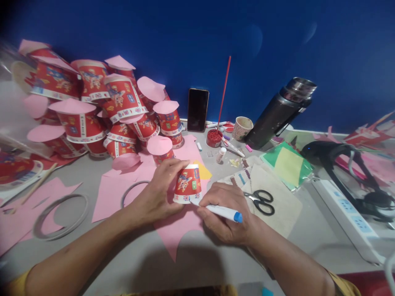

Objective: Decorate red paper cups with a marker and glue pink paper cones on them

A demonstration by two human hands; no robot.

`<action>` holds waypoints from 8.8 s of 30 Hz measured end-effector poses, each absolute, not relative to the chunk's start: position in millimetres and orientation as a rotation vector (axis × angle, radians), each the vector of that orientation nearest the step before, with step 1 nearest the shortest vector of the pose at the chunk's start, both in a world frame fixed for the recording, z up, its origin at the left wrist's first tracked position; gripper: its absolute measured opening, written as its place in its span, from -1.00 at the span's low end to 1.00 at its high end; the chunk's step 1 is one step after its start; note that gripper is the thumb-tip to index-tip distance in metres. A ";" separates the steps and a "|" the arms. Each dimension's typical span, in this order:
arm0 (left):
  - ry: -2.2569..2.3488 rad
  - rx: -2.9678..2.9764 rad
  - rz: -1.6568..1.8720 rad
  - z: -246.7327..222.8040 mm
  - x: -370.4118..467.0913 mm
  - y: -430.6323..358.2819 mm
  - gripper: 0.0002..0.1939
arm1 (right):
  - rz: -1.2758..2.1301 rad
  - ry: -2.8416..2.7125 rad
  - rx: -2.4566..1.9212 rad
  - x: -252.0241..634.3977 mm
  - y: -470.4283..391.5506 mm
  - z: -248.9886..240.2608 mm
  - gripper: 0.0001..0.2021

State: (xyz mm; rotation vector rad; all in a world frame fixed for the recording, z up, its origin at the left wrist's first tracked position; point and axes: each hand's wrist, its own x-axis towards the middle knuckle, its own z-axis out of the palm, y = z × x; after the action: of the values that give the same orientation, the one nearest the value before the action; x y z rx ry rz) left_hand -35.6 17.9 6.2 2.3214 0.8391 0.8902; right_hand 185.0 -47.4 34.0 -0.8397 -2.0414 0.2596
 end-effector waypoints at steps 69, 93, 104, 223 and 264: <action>0.884 1.930 0.796 7.5 -46.0 20.8 -0.13 | 0.509 -1.722 -0.914 191.8 -48.2 37.8 -0.94; 0.899 2.014 0.788 11.6 -44.5 19.3 -0.15 | 0.460 -1.793 -0.899 189.8 -44.4 38.5 -0.94; 0.853 2.095 0.781 13.0 -42.3 18.7 -0.17 | 0.475 -1.812 -0.908 191.7 -45.9 41.7 -0.91; 0.854 2.115 0.750 12.7 -38.0 15.4 -0.22 | 0.448 -1.885 -0.851 189.4 -45.8 40.6 -0.91; 0.846 2.160 0.712 12.9 -38.2 15.9 -0.20 | 0.456 -1.868 -0.904 189.5 -47.2 38.1 -0.89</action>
State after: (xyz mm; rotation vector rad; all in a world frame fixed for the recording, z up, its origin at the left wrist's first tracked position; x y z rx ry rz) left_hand -38.2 15.9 12.9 2.1596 0.8457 0.7121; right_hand 189.5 -47.2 38.1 -0.9044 -1.8678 0.4556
